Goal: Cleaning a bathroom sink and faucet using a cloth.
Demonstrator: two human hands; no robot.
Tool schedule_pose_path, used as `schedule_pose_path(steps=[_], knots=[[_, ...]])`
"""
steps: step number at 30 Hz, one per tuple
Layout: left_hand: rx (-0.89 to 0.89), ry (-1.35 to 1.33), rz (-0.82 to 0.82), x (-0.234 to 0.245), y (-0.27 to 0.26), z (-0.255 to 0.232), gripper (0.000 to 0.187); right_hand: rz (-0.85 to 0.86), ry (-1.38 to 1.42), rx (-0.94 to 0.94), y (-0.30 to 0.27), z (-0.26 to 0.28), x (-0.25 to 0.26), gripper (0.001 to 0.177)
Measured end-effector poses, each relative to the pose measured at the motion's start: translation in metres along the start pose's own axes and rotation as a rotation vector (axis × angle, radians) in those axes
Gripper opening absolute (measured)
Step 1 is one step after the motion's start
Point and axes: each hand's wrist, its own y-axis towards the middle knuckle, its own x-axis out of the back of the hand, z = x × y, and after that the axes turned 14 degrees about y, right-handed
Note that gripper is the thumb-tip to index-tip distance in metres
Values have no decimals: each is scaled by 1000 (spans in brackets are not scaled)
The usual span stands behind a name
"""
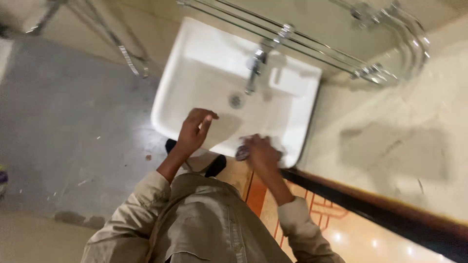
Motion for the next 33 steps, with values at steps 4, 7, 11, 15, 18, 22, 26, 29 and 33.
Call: schedule_pose_path(steps=[4, 7, 11, 15, 18, 22, 26, 29, 33], knots=[[-74, -69, 136, -39, 1, -30, 27, -202, 32, -220, -29, -59, 62, 38], [-161, -63, 107, -52, 21, -50, 24, -482, 5, -175, -21, -76, 92, 51], [-249, 16, -94, -56, 66, -71, 16, -805, -77, -152, 31, -116, 107, 54], [-190, 11, -116, -68, 120, -80, 15, -1042, -119, -19, 110, -145, 129, 55], [-148, 31, -38, -89, 143, -65, 23, -881, -119, 12, 147, -141, 133, 74], [-245, 134, -43, -111, 142, -54, 33, -839, -99, -15, 150, -148, 107, 82], [-348, 202, -117, -115, 143, -53, 46, -780, -10, -51, 173, -154, 66, 60], [-380, 224, -137, -116, 145, -53, 48, -762, -50, 41, 193, -116, 63, 50], [-388, 247, -152, -121, 142, -50, 46, -614, -102, 164, 187, -92, 84, 43]])
